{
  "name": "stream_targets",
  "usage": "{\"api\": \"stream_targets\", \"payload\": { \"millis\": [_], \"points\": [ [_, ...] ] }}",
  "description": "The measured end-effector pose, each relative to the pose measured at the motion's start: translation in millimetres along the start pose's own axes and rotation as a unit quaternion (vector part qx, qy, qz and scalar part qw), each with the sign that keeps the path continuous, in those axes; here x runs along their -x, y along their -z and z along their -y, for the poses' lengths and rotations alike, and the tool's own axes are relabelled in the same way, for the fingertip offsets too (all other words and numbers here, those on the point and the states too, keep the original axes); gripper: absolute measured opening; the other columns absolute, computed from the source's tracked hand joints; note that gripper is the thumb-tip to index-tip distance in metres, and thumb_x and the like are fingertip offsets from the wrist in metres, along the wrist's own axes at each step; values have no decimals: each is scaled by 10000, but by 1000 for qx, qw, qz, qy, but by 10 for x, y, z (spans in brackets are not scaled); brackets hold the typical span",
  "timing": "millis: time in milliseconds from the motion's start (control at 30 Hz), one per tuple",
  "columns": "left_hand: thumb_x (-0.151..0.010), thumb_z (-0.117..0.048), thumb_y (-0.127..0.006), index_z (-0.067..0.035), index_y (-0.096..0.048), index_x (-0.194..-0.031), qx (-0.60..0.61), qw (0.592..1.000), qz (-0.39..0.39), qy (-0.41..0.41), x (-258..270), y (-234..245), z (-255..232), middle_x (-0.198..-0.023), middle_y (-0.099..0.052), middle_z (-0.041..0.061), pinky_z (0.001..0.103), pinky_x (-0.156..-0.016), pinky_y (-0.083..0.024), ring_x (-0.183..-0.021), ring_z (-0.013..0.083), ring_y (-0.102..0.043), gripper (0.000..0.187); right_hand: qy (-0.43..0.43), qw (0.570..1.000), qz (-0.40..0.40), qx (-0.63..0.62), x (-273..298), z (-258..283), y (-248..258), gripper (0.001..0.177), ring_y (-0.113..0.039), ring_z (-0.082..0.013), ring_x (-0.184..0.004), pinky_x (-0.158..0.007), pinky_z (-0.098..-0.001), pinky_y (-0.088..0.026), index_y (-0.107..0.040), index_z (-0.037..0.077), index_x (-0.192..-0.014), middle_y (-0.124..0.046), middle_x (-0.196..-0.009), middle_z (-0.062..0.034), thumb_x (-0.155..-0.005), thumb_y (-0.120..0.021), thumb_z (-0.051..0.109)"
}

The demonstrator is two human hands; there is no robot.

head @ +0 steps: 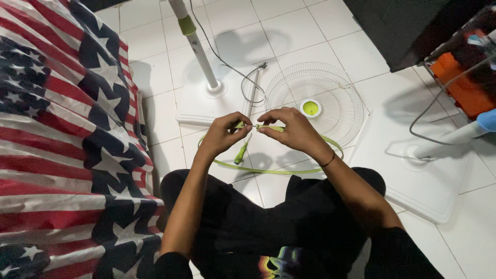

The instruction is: The person assembles a standing electric fan by attaching the fan blades to the motor hub and securing them with a central nut. They then handle a green plastic ring component, using a screwdriver to adjust a small fastener on it.

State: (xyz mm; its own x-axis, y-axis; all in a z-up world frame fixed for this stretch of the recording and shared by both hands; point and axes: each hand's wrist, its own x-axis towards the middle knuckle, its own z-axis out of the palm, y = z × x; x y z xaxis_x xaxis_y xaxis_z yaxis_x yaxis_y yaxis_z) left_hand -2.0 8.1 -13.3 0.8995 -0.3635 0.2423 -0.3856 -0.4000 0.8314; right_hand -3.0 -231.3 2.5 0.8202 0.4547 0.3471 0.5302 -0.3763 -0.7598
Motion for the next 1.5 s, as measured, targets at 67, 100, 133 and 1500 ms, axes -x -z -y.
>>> {"api": "stream_targets", "payload": {
  "millis": [67,100,133,1500],
  "points": [
    [-919,-184,-755,-64,-716,-977,-9,1000,0,22,-3,1,27,-725,-616,-8,264,-553,-383,-607,77,-428,138,5,1000,-4,-16,10,-75,48,271,-720,-141,-906,-826,-320,-565,-760,53,-1084,-782,-971,-61,-881,-766,232],
    [-920,-183,-751,-62,-713,-972,-12,1000,-1,20,2,2,39,-731,-624,-11,263,-555,-386,-606,77,-428,137,-7,999,-4,-36,21,-128,94,268,-721,-133,-906,-828,-318,-563,-757,52,-1099,-782,-971,-55,-892,-759,221],
    [-922,-183,-747,-61,-710,-966,-14,1000,-2,19,8,3,52,-737,-632,-14,263,-557,-390,-604,77,-428,135,-18,998,-3,-55,33,-191,153,265,-723,-125,-906,-830,-315,-562,-754,50,-1114,-783,-971,-48,-902,-751,210],
    [-867,-178,-753,-78,-736,-919,-71,996,-3,55,-507,59,438,-693,-662,-6,277,-531,-416,-566,92,-472,114,-440,875,-116,165,-97,-3760,4,136,-762,-270,-902,-813,-386,-590,-814,197,-944,-796,-947,-94,-831,-750,235]
  ]
}}
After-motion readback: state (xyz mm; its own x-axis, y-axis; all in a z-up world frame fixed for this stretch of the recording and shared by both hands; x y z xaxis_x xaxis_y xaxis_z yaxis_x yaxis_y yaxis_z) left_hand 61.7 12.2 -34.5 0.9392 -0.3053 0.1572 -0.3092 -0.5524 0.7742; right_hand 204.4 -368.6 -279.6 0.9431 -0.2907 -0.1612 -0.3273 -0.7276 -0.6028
